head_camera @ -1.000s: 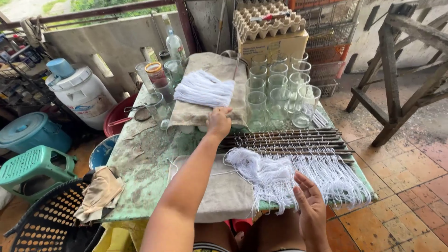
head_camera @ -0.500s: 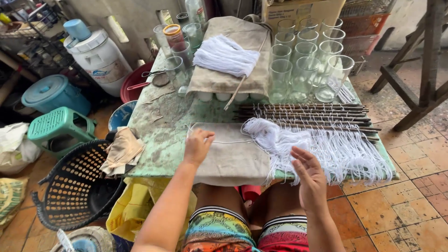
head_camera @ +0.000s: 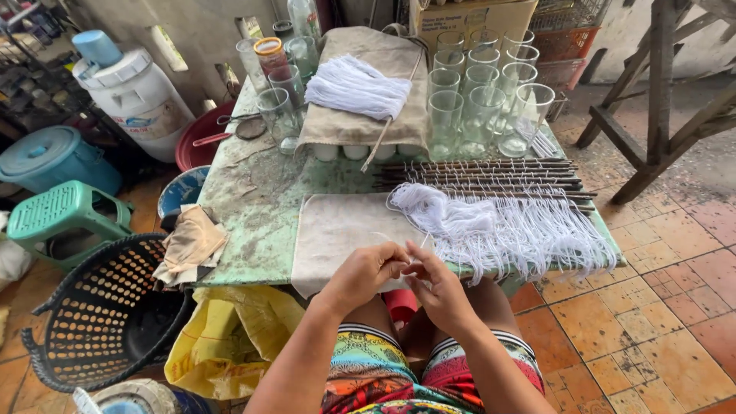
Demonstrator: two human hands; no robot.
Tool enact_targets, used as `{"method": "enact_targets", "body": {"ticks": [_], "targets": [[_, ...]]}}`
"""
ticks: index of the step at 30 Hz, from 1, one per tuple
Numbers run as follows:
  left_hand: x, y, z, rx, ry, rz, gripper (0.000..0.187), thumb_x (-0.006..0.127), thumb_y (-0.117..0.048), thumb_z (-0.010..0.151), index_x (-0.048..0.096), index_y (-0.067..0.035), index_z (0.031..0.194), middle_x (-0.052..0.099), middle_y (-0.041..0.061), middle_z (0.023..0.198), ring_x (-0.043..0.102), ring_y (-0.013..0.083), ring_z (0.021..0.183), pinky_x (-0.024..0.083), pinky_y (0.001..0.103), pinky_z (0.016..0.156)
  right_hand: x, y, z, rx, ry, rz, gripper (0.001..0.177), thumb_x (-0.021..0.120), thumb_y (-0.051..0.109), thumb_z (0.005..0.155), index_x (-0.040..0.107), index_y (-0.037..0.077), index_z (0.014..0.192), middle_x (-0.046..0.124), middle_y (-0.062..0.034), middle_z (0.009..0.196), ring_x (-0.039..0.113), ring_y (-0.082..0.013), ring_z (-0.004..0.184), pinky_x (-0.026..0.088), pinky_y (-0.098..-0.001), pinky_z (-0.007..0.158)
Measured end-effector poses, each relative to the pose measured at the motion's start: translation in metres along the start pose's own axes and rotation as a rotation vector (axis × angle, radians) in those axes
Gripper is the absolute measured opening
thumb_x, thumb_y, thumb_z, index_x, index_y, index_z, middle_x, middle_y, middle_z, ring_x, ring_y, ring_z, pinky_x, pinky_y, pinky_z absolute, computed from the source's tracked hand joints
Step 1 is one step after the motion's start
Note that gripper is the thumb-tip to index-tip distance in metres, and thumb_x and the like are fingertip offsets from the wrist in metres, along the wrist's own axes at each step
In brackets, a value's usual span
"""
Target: The person is manually separating individual cotton wicks from a large bundle and tying them into loops for use in candle making.
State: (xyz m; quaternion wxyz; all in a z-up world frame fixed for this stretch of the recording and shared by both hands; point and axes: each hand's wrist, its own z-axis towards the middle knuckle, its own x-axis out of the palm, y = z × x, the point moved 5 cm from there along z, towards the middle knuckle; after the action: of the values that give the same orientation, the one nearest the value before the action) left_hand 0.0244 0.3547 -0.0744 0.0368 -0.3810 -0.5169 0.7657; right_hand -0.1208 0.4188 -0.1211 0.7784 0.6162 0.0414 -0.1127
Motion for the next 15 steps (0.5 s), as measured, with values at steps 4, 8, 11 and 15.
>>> {"method": "enact_targets", "body": {"ticks": [4,8,11,15], "targets": [[-0.017,0.006,-0.015,-0.022,-0.123,0.139,0.009,0.066,-0.028,0.098,0.072,-0.021,0.098,0.076,0.009,0.084,0.075,0.0309,0.089,0.059,0.042,0.08,0.002,-0.012,-0.003,-0.015,-0.112,-0.147,0.023,0.079,0.015,0.089,0.082,0.019,0.112,0.082,0.0005,0.084,0.079,-0.0112,0.079,0.061,-0.0277,0.077],[0.009,-0.004,-0.015,0.067,-0.05,-0.101,0.035,0.065,-0.045,0.095,0.065,-0.019,0.119,0.069,0.013,0.109,0.066,0.0346,0.11,0.052,0.045,0.094,0.005,0.011,-0.005,-0.163,-0.12,-0.331,0.016,0.077,0.017,0.088,0.082,0.023,0.102,0.078,-0.0012,0.083,0.077,-0.0211,0.073,0.061,-0.0316,0.068],[0.038,0.009,-0.008,0.067,0.094,-0.407,0.062,0.065,-0.048,0.096,0.055,-0.017,0.149,0.07,0.018,0.123,0.063,0.0325,0.12,0.049,0.047,0.103,0.0,0.008,-0.01,-0.163,-0.208,-0.202,0.018,0.074,0.01,0.089,0.081,0.02,0.102,0.076,-0.0036,0.079,0.072,-0.0188,0.061,0.06,-0.0299,0.057],[0.017,0.029,0.009,-0.003,0.129,-0.184,0.017,0.067,-0.026,0.101,0.079,-0.015,0.107,0.078,0.01,0.089,0.069,0.0151,0.088,0.056,0.036,0.083,-0.032,-0.031,0.001,0.063,-0.23,0.337,0.024,0.061,-0.011,0.091,0.072,0.002,0.108,0.072,-0.016,0.079,0.07,-0.0209,0.063,0.062,-0.0316,0.055]]}}
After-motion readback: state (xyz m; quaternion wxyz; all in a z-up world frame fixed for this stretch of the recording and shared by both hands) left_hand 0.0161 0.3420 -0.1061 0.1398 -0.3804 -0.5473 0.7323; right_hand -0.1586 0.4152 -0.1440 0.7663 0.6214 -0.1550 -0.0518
